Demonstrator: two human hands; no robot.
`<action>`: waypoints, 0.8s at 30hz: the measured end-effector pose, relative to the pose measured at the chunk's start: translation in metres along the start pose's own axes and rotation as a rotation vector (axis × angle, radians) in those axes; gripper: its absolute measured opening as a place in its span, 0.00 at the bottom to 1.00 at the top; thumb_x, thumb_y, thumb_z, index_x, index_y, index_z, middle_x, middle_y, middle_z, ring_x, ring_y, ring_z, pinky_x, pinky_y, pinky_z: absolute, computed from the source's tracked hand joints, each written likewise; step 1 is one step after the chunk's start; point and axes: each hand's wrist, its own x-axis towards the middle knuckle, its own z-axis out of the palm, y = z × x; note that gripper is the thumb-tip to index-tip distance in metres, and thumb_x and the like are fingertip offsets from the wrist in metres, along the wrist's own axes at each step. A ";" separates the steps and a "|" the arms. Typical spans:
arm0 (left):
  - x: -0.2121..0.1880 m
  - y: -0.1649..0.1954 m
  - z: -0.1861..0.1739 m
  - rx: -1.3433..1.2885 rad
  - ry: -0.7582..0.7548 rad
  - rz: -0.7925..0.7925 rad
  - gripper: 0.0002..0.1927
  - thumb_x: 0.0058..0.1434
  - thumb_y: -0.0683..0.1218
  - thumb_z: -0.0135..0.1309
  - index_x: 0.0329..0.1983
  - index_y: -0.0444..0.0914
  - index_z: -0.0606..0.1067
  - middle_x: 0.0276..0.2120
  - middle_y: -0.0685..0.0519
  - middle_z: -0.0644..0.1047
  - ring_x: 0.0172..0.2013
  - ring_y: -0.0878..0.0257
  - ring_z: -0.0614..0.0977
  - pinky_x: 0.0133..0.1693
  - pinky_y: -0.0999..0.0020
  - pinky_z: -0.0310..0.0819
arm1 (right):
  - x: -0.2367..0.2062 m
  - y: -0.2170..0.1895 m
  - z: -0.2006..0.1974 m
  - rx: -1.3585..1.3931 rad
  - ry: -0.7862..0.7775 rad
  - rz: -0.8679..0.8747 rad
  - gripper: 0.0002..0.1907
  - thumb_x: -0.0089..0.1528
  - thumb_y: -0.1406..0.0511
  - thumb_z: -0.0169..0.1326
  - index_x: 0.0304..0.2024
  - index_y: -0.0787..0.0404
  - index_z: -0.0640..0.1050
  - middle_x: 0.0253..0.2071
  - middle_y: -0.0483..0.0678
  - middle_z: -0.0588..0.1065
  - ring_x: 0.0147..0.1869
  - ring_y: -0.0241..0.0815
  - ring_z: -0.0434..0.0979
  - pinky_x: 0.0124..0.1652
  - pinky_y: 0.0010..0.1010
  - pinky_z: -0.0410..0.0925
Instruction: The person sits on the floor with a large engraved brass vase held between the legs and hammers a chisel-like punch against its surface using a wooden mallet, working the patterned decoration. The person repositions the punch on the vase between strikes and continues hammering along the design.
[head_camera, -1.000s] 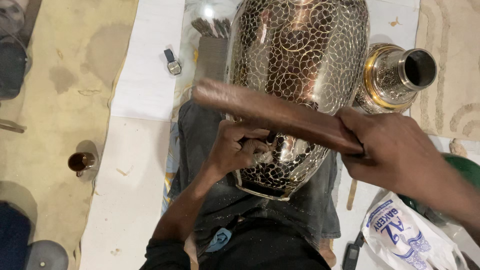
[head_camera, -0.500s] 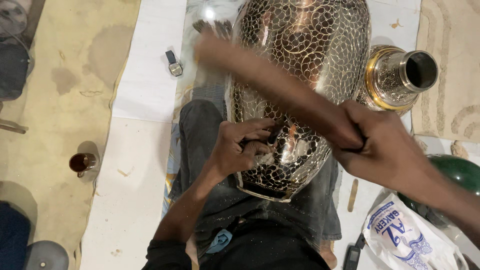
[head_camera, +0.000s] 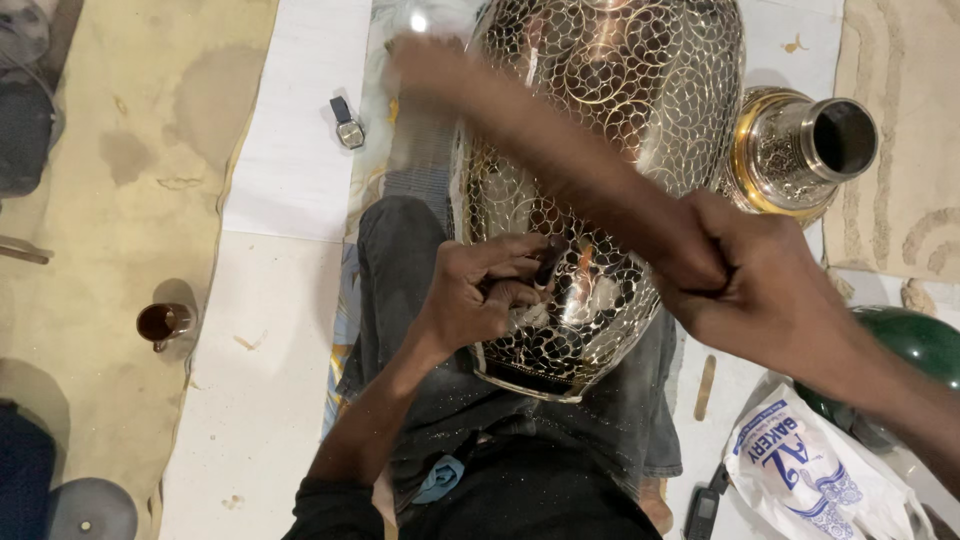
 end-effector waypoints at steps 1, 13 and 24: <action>0.000 0.001 0.000 0.029 -0.002 0.024 0.32 0.49 0.25 0.40 0.60 0.30 0.74 0.46 0.39 0.83 0.42 0.52 0.89 0.43 0.69 0.91 | 0.000 -0.001 0.000 -0.024 -0.066 0.037 0.08 0.51 0.67 0.55 0.30 0.65 0.72 0.14 0.49 0.71 0.14 0.41 0.72 0.15 0.35 0.68; 0.002 0.006 0.001 0.013 0.001 0.051 0.32 0.51 0.24 0.39 0.58 0.31 0.77 0.47 0.37 0.83 0.42 0.52 0.90 0.43 0.69 0.92 | 0.000 -0.013 -0.004 -0.258 -0.222 0.091 0.15 0.49 0.67 0.58 0.38 0.60 0.72 0.15 0.49 0.72 0.16 0.41 0.73 0.20 0.36 0.68; 0.003 0.000 0.001 0.049 0.032 0.098 0.32 0.52 0.24 0.39 0.57 0.34 0.77 0.44 0.42 0.84 0.37 0.56 0.90 0.38 0.71 0.91 | -0.002 -0.019 -0.011 -0.007 -0.063 0.241 0.10 0.52 0.68 0.59 0.32 0.63 0.73 0.18 0.50 0.70 0.17 0.43 0.74 0.20 0.38 0.66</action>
